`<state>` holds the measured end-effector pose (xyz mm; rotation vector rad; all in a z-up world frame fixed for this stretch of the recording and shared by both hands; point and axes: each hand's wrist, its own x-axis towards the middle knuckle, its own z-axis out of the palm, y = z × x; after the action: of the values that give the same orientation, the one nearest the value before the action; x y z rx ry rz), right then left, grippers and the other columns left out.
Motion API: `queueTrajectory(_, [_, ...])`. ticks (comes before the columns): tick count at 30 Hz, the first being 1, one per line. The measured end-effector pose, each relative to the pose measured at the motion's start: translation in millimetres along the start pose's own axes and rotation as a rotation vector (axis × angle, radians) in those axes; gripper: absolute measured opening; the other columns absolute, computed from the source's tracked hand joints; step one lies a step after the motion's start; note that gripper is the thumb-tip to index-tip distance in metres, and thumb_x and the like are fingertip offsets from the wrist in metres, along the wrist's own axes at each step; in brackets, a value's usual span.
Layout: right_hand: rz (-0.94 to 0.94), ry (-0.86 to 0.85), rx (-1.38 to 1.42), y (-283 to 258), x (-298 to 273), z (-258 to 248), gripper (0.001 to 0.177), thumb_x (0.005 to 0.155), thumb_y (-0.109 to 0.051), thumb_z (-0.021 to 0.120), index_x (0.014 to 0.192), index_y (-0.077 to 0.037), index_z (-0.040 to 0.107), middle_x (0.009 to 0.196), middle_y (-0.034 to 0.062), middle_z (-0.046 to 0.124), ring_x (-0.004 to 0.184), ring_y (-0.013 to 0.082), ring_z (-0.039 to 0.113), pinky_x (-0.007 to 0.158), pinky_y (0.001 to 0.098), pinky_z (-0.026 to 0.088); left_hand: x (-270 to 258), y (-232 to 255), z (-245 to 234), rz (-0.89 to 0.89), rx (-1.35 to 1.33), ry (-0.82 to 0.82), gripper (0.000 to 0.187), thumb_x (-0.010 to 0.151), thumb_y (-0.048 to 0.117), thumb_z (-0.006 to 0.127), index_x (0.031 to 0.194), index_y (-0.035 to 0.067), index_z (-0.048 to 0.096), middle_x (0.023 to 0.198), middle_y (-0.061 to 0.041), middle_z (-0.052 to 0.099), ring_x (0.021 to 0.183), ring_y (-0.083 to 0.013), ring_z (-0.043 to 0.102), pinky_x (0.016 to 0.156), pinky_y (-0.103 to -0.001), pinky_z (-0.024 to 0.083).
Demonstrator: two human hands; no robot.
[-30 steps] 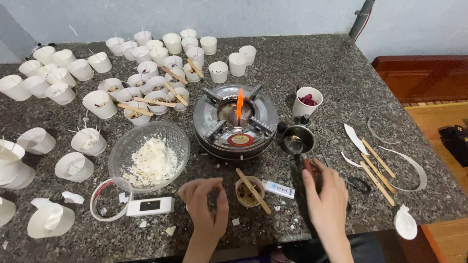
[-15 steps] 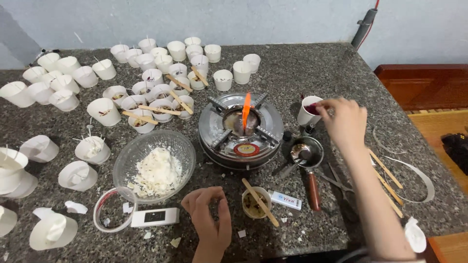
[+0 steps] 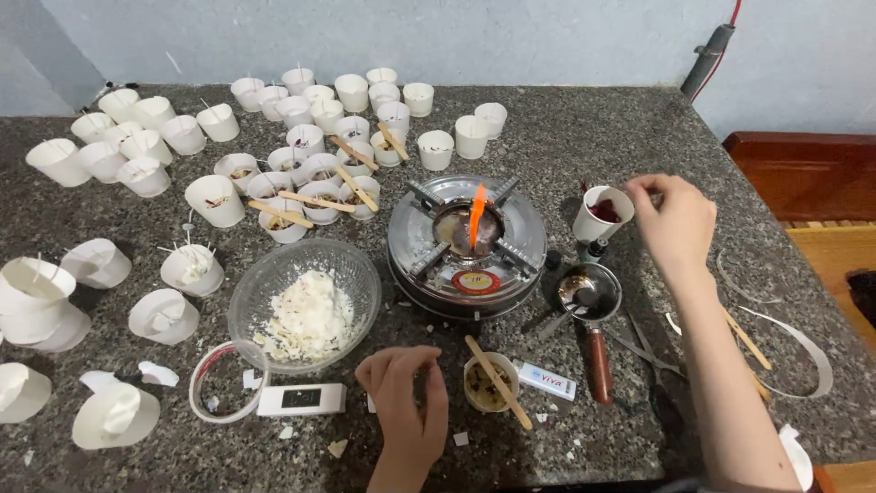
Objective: Preparing and melting wax to make candles in small containers using a portable stove
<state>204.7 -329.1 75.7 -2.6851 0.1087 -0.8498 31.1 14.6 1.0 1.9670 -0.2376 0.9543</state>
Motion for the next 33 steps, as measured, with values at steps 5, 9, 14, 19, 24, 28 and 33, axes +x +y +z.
queueTrajectory(5, [-0.057,-0.313,-0.322,-16,19,5,0.018,0.099,-0.043,0.068,0.104,-0.034,0.083,0.089,-0.0035,0.08,0.079,0.0182,0.073,0.089,0.0403,0.047,-1,0,1,-0.014,0.02,-0.035,0.012,0.098,0.016,0.055,0.103,0.017,0.066,0.096,0.002,0.067,0.089,-0.0165,0.059,0.089,-0.034,0.033])
queueTrajectory(9, [-0.079,-0.539,-0.644,-21,38,23,0.021,0.099,-0.039,0.062,0.105,-0.051,0.078,0.096,-0.0082,0.081,0.096,0.019,0.074,0.087,0.0361,0.039,4,4,0,-0.001,0.024,-0.02,0.013,0.099,0.017,0.054,0.104,0.017,0.065,0.092,0.002,0.065,0.086,-0.0152,0.059,0.088,-0.033,0.032])
queueTrajectory(14, [-0.032,-0.47,-0.523,-11,37,23,0.025,0.102,-0.044,0.054,0.108,-0.039,0.078,0.1,0.0045,0.081,0.096,0.0284,0.075,0.089,0.0416,0.043,1,-2,1,-0.009,0.041,-0.043,0.013,0.098,0.018,0.055,0.104,0.017,0.066,0.096,0.003,0.067,0.09,-0.0156,0.06,0.089,-0.035,0.033])
queueTrajectory(19, [0.182,-0.399,0.097,-18,14,-12,0.022,0.103,-0.02,0.05,0.112,-0.007,0.066,0.106,0.0156,0.075,0.082,0.033,0.069,0.07,0.0473,0.049,0,-4,2,0.008,0.045,-0.054,0.012,0.099,0.018,0.055,0.106,0.017,0.065,0.097,0.002,0.067,0.09,-0.016,0.059,0.091,-0.035,0.033])
queueTrajectory(24, [0.126,-0.213,0.512,-14,-9,-23,0.021,0.106,-0.016,0.06,0.118,-0.009,0.075,0.118,0.0058,0.075,0.103,0.0145,0.067,0.091,0.0321,0.049,1,-1,-1,0.028,0.042,-0.054,0.011,0.099,0.016,0.057,0.107,0.017,0.064,0.096,0.002,0.064,0.09,-0.017,0.057,0.089,-0.035,0.032])
queueTrajectory(28, [0.256,-0.205,0.629,-29,-24,-34,0.018,0.104,-0.019,0.065,0.116,-0.009,0.075,0.107,0.0052,0.076,0.072,0.0056,0.056,0.062,0.0204,0.042,2,2,-1,0.047,0.036,-0.067,0.011,0.098,0.021,0.057,0.105,0.018,0.066,0.099,0.004,0.068,0.094,-0.0168,0.059,0.094,-0.037,0.032])
queueTrajectory(33, [0.105,-0.098,0.372,-1,-12,-8,0.017,0.105,-0.016,0.065,0.113,-0.009,0.078,0.099,0.0068,0.077,0.084,0.015,0.065,0.074,0.0331,0.048,0,1,-1,0.036,0.046,-0.088,0.013,0.099,0.021,0.057,0.108,0.018,0.066,0.1,0.003,0.066,0.097,-0.0189,0.058,0.096,-0.04,0.03])
